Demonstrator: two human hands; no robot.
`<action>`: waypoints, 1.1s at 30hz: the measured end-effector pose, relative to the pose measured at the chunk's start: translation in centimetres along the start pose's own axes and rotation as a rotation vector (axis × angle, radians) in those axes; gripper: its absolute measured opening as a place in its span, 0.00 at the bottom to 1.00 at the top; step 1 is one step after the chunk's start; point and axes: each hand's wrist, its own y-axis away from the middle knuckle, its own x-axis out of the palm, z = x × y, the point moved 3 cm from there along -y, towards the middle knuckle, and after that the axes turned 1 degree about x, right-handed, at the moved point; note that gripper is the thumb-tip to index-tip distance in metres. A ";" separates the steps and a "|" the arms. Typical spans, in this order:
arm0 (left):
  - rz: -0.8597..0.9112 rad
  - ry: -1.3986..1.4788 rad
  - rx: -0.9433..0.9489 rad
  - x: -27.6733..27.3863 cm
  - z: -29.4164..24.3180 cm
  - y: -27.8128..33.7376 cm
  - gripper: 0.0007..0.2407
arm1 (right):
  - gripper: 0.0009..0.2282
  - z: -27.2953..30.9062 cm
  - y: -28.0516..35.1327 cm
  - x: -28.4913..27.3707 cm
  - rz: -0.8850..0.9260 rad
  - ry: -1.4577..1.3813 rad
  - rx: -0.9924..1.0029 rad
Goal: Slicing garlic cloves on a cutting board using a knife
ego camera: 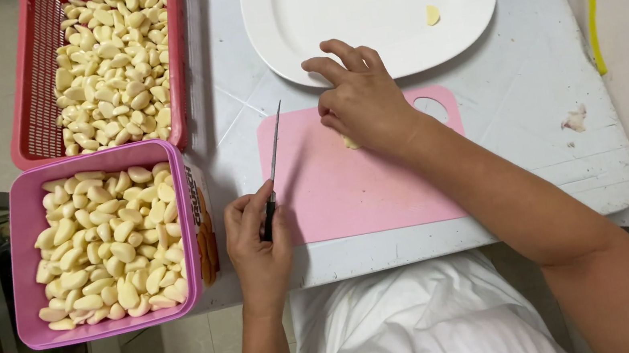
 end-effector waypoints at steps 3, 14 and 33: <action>0.008 0.001 0.000 0.0 -0.3 -0.1 0.16 | 0.06 0.0 -0.7 0.4 0.041 -0.014 0.010; 0.030 -0.082 0.069 -0.1 -0.2 0.0 0.15 | 0.04 -3.8 7.6 -4.8 -0.243 -0.324 0.183; 0.053 -0.080 0.001 0.0 0.1 0.2 0.16 | 0.14 -9.8 30.5 -11.0 -0.016 -0.125 0.654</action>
